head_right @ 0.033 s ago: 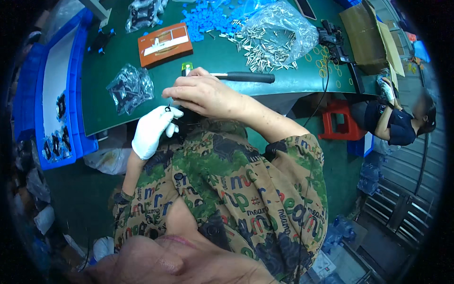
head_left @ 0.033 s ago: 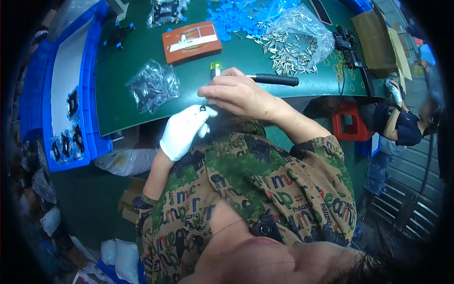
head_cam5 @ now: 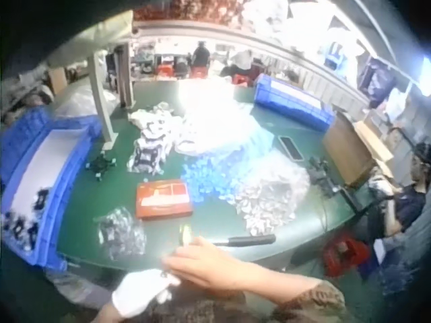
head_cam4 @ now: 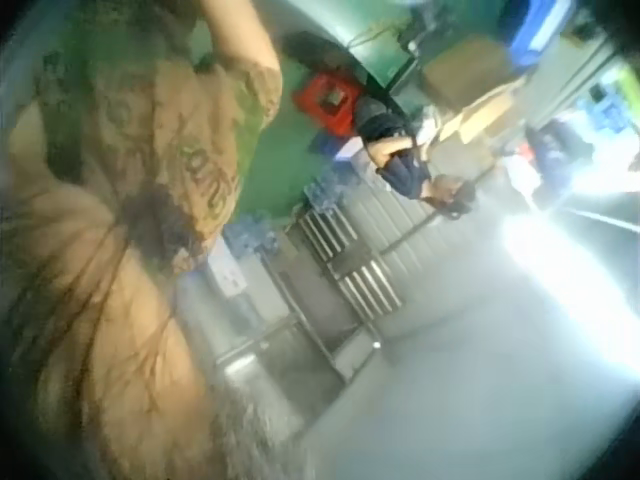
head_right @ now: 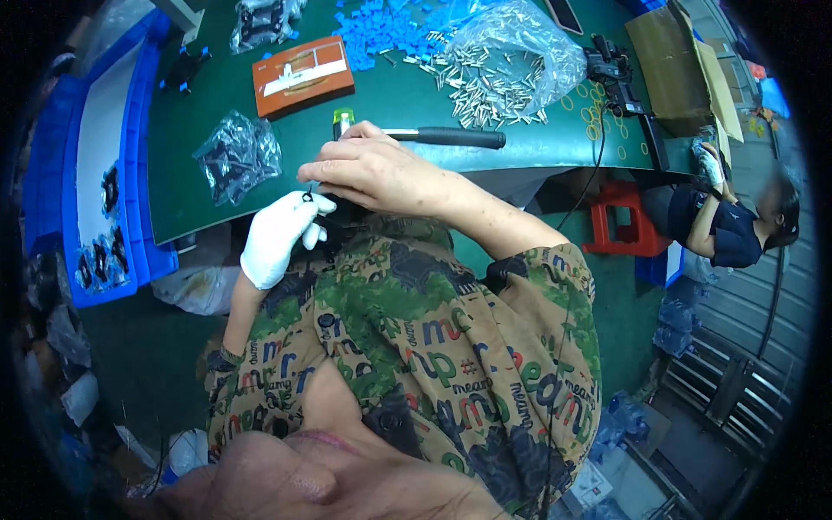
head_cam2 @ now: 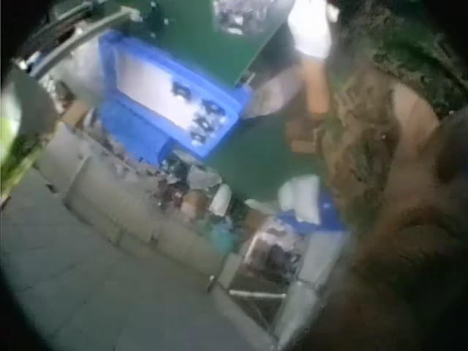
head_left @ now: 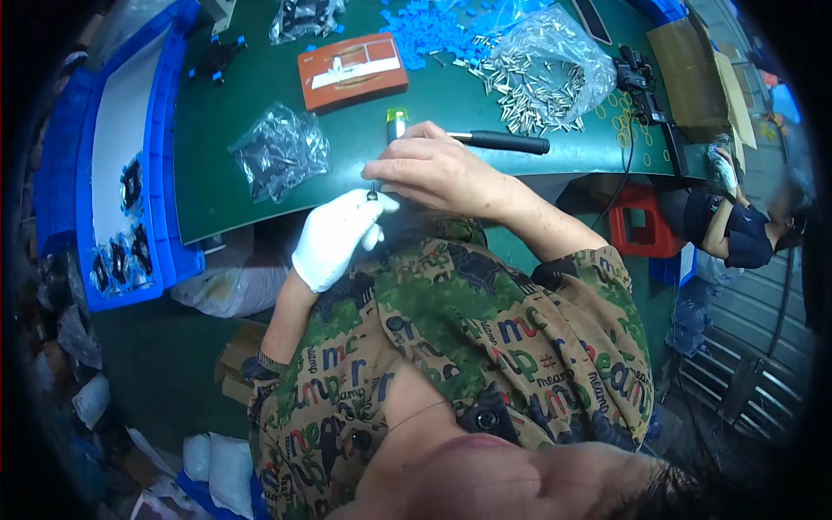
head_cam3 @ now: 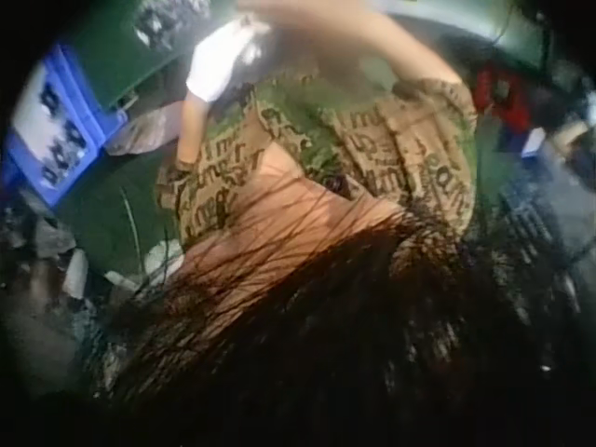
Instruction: The person assembles small black plastic components by inserting blue plastic pieces and metal pins. They use a hammer to secure the pins into the components and place the finished items into a blue bin.
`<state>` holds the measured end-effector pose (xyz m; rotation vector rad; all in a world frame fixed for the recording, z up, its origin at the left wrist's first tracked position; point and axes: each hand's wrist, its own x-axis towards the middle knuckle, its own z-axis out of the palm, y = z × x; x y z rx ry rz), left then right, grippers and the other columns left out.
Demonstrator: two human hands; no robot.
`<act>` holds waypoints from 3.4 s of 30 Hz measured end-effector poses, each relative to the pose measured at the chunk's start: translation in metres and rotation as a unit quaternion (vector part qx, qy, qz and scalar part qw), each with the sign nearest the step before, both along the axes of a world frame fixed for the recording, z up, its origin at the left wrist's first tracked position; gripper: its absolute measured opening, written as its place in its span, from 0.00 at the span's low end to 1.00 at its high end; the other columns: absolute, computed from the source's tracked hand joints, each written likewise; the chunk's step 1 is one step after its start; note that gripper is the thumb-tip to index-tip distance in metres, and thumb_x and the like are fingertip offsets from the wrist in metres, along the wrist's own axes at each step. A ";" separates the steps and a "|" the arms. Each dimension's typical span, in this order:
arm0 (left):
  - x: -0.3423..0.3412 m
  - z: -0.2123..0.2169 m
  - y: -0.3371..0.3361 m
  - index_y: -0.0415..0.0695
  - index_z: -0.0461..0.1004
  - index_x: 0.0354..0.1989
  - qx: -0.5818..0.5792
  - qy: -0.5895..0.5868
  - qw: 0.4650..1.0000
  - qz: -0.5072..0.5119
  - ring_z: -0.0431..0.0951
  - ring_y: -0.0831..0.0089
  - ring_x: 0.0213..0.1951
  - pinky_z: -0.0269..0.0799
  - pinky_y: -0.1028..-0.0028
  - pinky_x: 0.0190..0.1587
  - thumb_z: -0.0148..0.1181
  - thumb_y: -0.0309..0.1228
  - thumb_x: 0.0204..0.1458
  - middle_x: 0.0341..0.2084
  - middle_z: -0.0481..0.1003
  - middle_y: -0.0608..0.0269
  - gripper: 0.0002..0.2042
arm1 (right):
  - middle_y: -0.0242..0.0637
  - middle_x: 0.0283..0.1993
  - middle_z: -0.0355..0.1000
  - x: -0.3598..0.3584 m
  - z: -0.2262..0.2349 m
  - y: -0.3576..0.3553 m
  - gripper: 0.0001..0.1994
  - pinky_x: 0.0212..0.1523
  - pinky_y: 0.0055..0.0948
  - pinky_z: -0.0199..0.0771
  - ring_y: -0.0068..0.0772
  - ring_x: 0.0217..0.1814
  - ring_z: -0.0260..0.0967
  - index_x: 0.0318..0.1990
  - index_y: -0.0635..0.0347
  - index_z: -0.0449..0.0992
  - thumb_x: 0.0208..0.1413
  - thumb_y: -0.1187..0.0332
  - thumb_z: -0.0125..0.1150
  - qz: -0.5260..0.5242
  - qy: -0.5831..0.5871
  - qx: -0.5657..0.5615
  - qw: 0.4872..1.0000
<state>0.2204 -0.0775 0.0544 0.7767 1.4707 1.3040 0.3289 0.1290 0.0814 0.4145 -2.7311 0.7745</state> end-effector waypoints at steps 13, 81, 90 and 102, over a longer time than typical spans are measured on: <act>-0.001 -0.006 -0.007 0.35 0.79 0.43 -0.009 0.055 0.996 -0.075 0.72 0.82 0.27 0.69 0.79 0.35 0.51 0.33 0.67 0.23 0.72 0.67 0.14 | 0.29 0.38 0.74 0.007 -0.032 -0.012 0.11 0.57 0.41 0.67 0.32 0.44 0.73 0.47 0.55 0.78 0.57 0.69 0.61 0.005 0.069 0.056 0.996; 0.017 -0.029 -0.014 0.40 0.83 0.37 0.024 0.044 0.998 0.048 0.68 0.84 0.19 0.62 0.79 0.24 0.55 0.33 0.65 0.16 0.72 0.69 0.12 | 0.33 0.42 0.74 -0.047 -0.019 0.130 0.11 0.52 0.44 0.63 0.37 0.51 0.73 0.49 0.45 0.81 0.63 0.59 0.58 -0.198 -0.067 0.331 0.920; 0.015 -0.032 -0.010 0.40 0.83 0.37 0.043 0.047 0.998 0.022 0.68 0.84 0.19 0.63 0.79 0.24 0.55 0.33 0.64 0.16 0.72 0.68 0.12 | 0.32 0.44 0.74 -0.028 -0.005 0.147 0.14 0.54 0.42 0.64 0.36 0.52 0.72 0.52 0.46 0.79 0.62 0.58 0.59 -0.146 -0.092 0.336 0.926; 0.013 -0.025 -0.010 0.36 0.81 0.37 0.000 0.033 0.999 -0.010 0.67 0.85 0.20 0.63 0.80 0.27 0.55 0.32 0.65 0.22 0.74 0.68 0.13 | 0.31 0.45 0.74 -0.049 -0.018 0.148 0.13 0.54 0.42 0.65 0.33 0.53 0.71 0.49 0.48 0.80 0.62 0.56 0.58 -0.081 -0.065 0.407 0.907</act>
